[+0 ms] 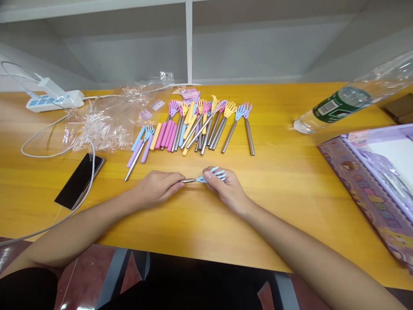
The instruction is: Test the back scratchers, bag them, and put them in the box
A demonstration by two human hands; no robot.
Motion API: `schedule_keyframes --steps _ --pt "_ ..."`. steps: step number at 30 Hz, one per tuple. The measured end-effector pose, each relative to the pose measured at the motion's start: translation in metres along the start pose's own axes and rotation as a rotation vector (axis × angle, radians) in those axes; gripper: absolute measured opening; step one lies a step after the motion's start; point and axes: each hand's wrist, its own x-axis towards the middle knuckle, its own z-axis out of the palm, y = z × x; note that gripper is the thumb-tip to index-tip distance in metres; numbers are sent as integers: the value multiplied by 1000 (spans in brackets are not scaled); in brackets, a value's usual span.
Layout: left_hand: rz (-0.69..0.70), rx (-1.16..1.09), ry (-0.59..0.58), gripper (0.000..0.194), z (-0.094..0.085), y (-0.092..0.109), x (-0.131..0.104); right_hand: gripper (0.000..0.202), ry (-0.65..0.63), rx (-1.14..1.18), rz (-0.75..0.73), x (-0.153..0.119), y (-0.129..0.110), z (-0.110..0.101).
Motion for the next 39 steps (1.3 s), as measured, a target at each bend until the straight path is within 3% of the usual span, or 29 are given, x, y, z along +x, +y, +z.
schedule_keyframes --steps 15,28,39 --pt "-60 11 -42 45 -4 -6 3 67 145 78 55 5 -17 8" --pt "-143 53 -32 41 -11 -18 7 66 383 211 -160 21 -46 -41" --pt "-152 70 -36 42 -12 -17 9 66 446 223 -169 27 -48 -49"
